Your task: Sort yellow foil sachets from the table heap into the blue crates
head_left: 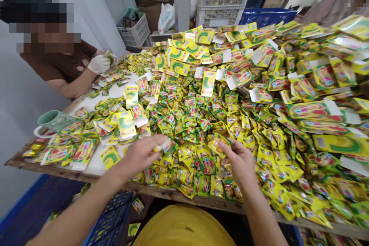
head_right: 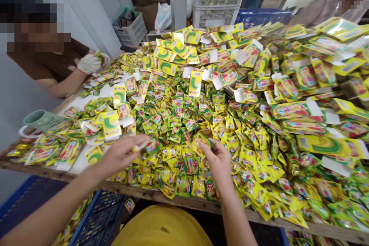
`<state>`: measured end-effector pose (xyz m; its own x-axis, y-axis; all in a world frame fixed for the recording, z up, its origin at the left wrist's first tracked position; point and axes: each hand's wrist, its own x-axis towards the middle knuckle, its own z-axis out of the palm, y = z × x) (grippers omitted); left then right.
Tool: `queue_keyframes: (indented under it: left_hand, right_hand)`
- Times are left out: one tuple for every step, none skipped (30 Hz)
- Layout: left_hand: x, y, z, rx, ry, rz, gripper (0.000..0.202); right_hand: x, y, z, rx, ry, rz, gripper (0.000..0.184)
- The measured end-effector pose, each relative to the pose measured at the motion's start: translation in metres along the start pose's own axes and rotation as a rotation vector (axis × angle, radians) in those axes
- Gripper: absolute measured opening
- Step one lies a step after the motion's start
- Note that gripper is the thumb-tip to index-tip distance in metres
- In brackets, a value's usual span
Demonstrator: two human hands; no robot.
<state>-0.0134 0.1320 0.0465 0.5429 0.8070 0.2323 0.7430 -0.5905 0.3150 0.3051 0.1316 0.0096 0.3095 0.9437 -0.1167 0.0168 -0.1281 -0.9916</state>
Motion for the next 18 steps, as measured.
queue_keyframes:
  left_hand:
    - [0.011, 0.018, 0.013, -0.019, -0.037, 0.009, 0.054]
    - [0.021, 0.035, 0.027, -0.015, -0.063, 0.008, 0.061]
    - [0.031, 0.050, 0.041, 0.004, -0.070, -0.010, 0.069]
    - [0.040, 0.062, 0.055, 0.025, -0.058, -0.045, 0.074]
    - [0.047, 0.072, 0.068, 0.040, -0.035, -0.093, 0.077]
    - [0.052, 0.079, 0.079, 0.049, -0.012, -0.147, 0.078]
    - [0.056, 0.085, 0.089, 0.056, 0.007, -0.198, 0.077]
    - [0.059, 0.088, 0.097, 0.061, 0.027, -0.244, 0.075]
    - [0.060, 0.091, 0.104, 0.066, 0.045, -0.278, 0.072]
    - [0.061, 0.094, 0.110, 0.069, 0.057, -0.297, 0.069]
    - [0.061, 0.097, 0.114, 0.069, 0.063, -0.306, 0.066]
    - [0.060, 0.100, 0.118, 0.066, 0.067, -0.313, 0.062]
    - [0.059, 0.105, 0.122, 0.058, 0.070, -0.322, 0.059]
    - [0.059, 0.110, 0.125, 0.039, 0.071, -0.335, 0.056]
    - [0.058, 0.115, 0.128, 0.005, 0.075, -0.353, 0.055]
    - [0.057, 0.120, 0.130, -0.043, 0.076, -0.373, 0.054]
    - [0.056, 0.125, 0.131, -0.102, 0.075, -0.388, 0.055]
    - [0.055, 0.129, 0.132, -0.163, 0.073, -0.399, 0.055]
  right_hand:
    - [-0.002, -0.008, 0.009, 0.019, 0.002, -0.026, 0.039]
    - [-0.004, -0.014, 0.018, 0.022, 0.000, -0.058, 0.037]
    - [-0.007, -0.018, 0.025, 0.004, -0.002, -0.098, 0.036]
    - [-0.009, -0.021, 0.032, -0.037, -0.005, -0.147, 0.033]
    - [-0.012, -0.020, 0.036, -0.102, -0.006, -0.210, 0.030]
    - [-0.014, -0.018, 0.038, -0.184, -0.012, -0.281, 0.026]
    - [-0.016, -0.014, 0.039, -0.275, -0.035, -0.349, 0.022]
    - [-0.017, -0.010, 0.037, -0.365, -0.071, -0.404, 0.018]
    - [-0.018, -0.007, 0.033, -0.448, -0.119, -0.441, 0.015]
    - [-0.018, -0.004, 0.029, -0.526, -0.180, -0.456, 0.013]
    - [-0.018, -0.003, 0.024, -0.596, -0.247, -0.456, 0.012]
    - [-0.017, -0.004, 0.019, -0.663, -0.315, -0.446, 0.012]
    - [-0.015, -0.006, 0.015, -0.733, -0.381, -0.433, 0.012]
    - [-0.013, -0.010, 0.011, -0.808, -0.445, -0.415, 0.014]
    - [-0.010, -0.015, 0.008, -0.891, -0.502, -0.391, 0.016]
    - [-0.008, -0.020, 0.007, -0.971, -0.545, -0.362, 0.018]
    - [-0.006, -0.025, 0.006, -1.041, -0.572, -0.335, 0.019]
    - [-0.004, -0.029, 0.007, -1.095, -0.589, -0.315, 0.019]
